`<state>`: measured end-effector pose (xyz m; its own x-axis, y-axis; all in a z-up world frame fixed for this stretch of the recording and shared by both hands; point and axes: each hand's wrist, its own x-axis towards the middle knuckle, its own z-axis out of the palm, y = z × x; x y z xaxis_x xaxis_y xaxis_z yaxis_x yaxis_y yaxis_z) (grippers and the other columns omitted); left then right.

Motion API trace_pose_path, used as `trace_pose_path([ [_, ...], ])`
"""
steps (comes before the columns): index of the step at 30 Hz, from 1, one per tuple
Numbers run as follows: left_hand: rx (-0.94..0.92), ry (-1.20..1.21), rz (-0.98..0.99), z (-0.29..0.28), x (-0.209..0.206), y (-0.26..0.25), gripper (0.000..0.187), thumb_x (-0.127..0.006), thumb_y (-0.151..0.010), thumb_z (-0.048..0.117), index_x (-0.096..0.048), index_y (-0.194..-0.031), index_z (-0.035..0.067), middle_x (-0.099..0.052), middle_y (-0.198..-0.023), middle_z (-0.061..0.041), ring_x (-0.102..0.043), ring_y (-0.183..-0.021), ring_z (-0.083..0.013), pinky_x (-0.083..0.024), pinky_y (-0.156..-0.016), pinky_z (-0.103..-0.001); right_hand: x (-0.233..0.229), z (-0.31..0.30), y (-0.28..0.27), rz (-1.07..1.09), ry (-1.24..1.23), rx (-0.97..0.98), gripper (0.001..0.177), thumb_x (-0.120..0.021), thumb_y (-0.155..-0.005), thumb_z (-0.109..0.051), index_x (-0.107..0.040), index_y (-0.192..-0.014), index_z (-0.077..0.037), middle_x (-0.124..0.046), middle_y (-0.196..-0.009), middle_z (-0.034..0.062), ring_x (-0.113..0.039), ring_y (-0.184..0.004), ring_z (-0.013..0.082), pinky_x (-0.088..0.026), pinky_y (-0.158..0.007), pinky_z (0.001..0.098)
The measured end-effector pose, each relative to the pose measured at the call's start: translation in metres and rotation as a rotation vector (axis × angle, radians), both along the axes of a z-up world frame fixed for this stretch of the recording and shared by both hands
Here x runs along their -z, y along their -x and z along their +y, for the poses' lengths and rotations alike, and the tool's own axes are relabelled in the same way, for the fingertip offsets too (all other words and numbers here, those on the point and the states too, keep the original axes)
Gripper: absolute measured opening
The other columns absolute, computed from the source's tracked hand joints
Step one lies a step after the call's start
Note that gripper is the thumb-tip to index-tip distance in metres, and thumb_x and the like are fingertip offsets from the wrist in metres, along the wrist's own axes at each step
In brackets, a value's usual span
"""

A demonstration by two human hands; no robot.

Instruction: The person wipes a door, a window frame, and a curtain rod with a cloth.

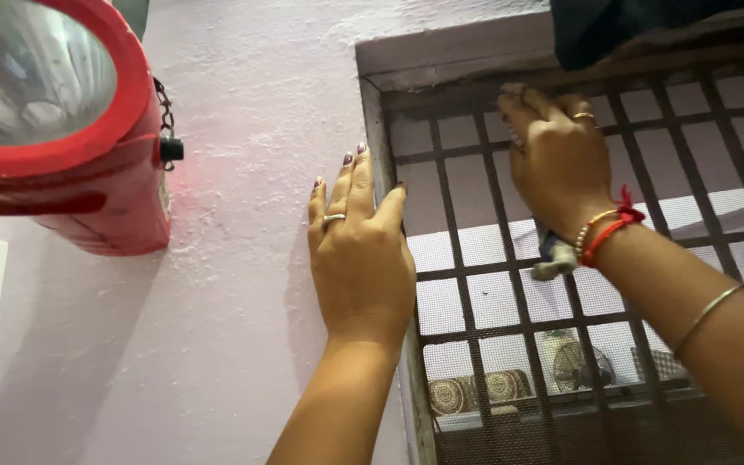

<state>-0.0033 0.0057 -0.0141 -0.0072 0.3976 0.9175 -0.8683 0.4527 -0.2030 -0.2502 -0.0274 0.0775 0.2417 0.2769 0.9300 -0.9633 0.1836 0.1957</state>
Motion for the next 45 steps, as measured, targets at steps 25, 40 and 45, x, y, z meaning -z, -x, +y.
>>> trace_pose_path([
  [25, -0.273, -0.343, -0.085, -0.003, -0.018, -0.002, 0.066, -0.040, -0.086, 0.012, -0.037, -0.151, 0.017, -0.016, -0.167, -0.011, -0.012, -0.153, -0.0272, -0.007, -0.123, -0.047, -0.003, 0.024, -0.010, -0.013, -0.231, -0.180, 0.064, -0.044, -0.090, -0.001, -0.047, -0.151, -0.021, -0.055, -0.142, 0.0067, -0.053, -0.130, 0.0341, -0.031, -0.118, 0.0450],
  [40, -0.122, -0.167, 0.010, -0.039, -0.052, 0.095, 0.072, -0.047, -0.089, 0.029, -0.032, -0.153, 0.000, -0.029, -0.161, -0.018, -0.029, -0.146, -0.0329, -0.018, -0.118, -0.045, -0.015, 0.028, 0.028, -0.013, -0.344, -0.109, 0.074, -0.047, -0.090, -0.005, -0.034, -0.161, -0.025, -0.056, -0.140, 0.0048, -0.044, -0.141, 0.0356, -0.033, -0.116, 0.0463],
  [45, -0.193, -0.077, 0.036, -0.053, -0.043, 0.092, 0.066, -0.043, -0.092, 0.034, -0.040, -0.151, 0.004, -0.032, -0.162, -0.015, -0.031, -0.146, -0.0321, -0.020, -0.119, -0.045, -0.016, 0.031, 0.088, -0.023, -0.191, 0.057, 0.075, -0.052, -0.085, -0.005, -0.039, -0.156, -0.026, -0.051, -0.163, 0.0005, -0.050, -0.130, 0.0368, -0.035, -0.116, 0.0448],
])
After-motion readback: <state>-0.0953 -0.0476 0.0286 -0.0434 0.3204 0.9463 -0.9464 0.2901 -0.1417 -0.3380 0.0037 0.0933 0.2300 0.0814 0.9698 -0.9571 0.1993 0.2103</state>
